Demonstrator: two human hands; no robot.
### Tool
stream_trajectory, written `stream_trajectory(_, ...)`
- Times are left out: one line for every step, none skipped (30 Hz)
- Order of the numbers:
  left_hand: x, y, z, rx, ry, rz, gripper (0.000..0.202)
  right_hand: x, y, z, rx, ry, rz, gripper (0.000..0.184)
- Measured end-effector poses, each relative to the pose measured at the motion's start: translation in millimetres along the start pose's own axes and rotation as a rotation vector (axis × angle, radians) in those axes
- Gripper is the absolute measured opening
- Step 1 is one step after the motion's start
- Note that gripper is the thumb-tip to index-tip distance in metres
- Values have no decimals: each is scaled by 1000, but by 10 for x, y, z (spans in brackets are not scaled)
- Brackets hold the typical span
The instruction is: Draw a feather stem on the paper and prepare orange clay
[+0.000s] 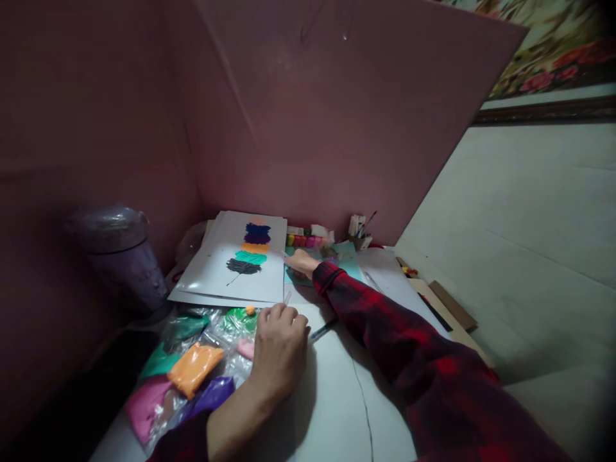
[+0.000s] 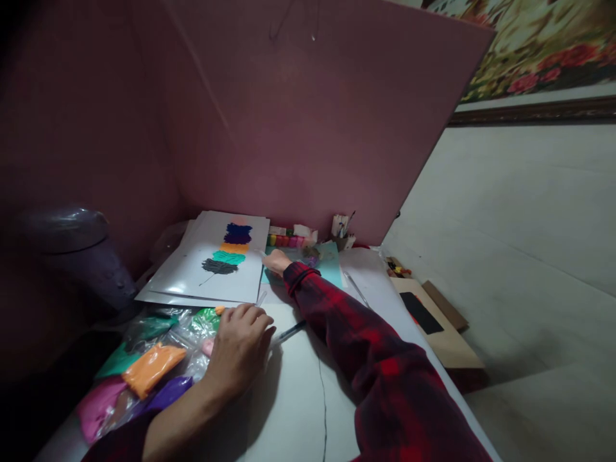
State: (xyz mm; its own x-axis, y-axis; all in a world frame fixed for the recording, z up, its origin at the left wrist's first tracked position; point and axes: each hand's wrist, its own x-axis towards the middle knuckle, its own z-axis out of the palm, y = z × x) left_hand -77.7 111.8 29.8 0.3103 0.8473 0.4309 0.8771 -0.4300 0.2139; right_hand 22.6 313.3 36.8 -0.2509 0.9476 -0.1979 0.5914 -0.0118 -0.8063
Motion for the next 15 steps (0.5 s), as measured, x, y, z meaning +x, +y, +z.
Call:
stream_trajectory(8,-13,-11,-3,27,-2,14,-32,-10,19,8,-6,42,29)
stream_trajectory(16,-26,-21,-4,62,-6,15,-66,-24,37,8,-4,85,25)
stream_trajectory(23,-38,-30,-5,103,-11,16,-101,-44,52,10,0,118,21)
stream_trajectory(27,-46,-36,-9,149,-10,16,-135,-72,63,30,1,133,22)
stream_trajectory(28,-49,-39,-22,193,8,17,-169,-108,66,59,1,136,27)
stream_trajectory(28,-48,-41,-43,235,42,18,-200,-152,62,96,-5,131,34)
stream_trajectory(28,-46,-45,-72,274,90,19,-231,-203,46,139,-17,120,39)
stream_trajectory(29,-46,-52,-104,316,142,19,-259,-258,18,186,-36,105,42)
stream_trajectory(31,-51,-65,-138,364,188,18,-285,-314,-23,235,-58,87,43)
stream_trajectory(36,-61,-85,-172,425,218,16,-310,-369,-77,283,-79,68,43)
stream_trajectory(41,-79,-115,-203,496,229,14,-335,-418,-144,327,-102,52,43)
stream_trajectory(46,-100,-153,-233,574,228,11,-364,-456,-221,366,-122,41,43)
stream_trajectory(47,-121,-200,-260,656,226,11,-400,-481,-305,397,-138,35,43)
stream_trajectory(41,-136,-253,-276,725,239,13,-449,-488,-393,425,-148,28,43)
stream_trajectory(23,-141,-311,-283,779,272,16,-514,-478,-481,447,-152,21,43)
